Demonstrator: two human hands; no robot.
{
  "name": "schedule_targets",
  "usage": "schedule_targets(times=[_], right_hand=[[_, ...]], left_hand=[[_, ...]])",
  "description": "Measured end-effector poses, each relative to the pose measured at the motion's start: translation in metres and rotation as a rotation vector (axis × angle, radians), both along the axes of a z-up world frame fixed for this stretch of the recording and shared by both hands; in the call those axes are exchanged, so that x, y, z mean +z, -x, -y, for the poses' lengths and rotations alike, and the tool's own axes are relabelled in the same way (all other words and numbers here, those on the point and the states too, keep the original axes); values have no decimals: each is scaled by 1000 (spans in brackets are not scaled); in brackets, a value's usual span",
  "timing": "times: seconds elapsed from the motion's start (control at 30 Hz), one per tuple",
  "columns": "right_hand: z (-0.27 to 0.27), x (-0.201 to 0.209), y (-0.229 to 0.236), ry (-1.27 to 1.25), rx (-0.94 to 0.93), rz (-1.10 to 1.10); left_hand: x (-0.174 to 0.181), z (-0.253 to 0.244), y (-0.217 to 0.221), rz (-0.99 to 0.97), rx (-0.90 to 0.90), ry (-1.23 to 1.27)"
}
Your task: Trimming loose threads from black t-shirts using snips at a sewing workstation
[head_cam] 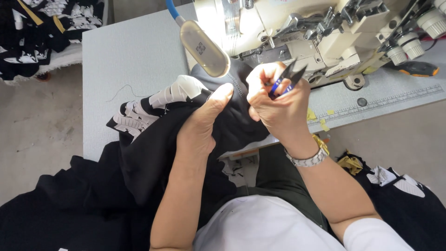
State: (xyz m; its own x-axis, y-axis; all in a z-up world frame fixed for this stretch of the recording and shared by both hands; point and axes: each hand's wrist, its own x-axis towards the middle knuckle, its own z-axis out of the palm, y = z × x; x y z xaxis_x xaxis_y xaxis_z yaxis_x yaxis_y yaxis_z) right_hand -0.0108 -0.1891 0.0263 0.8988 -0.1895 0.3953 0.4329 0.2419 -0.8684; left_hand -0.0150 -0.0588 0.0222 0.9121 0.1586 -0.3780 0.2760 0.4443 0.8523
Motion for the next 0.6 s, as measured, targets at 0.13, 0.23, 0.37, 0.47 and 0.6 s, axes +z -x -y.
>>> schedule_targets(times=[0.13,0.23,0.37,0.47,0.6], right_hand=[[4,2,13,173,-108,69],[5,-1,14,435,-272,156],[3,-15,6,432,-301,330],[1,-6,5,485,-343,375],[5,-25,-3,555,-373,376]], left_hand=[[-4,5,-8,32,73,-22],[-16,3,-14,82,118,-9],[-54,-8,-23,100,-32,107],[-58,-4,-23,189,-96,161],[-119,-14,-27,485,-302,-124]])
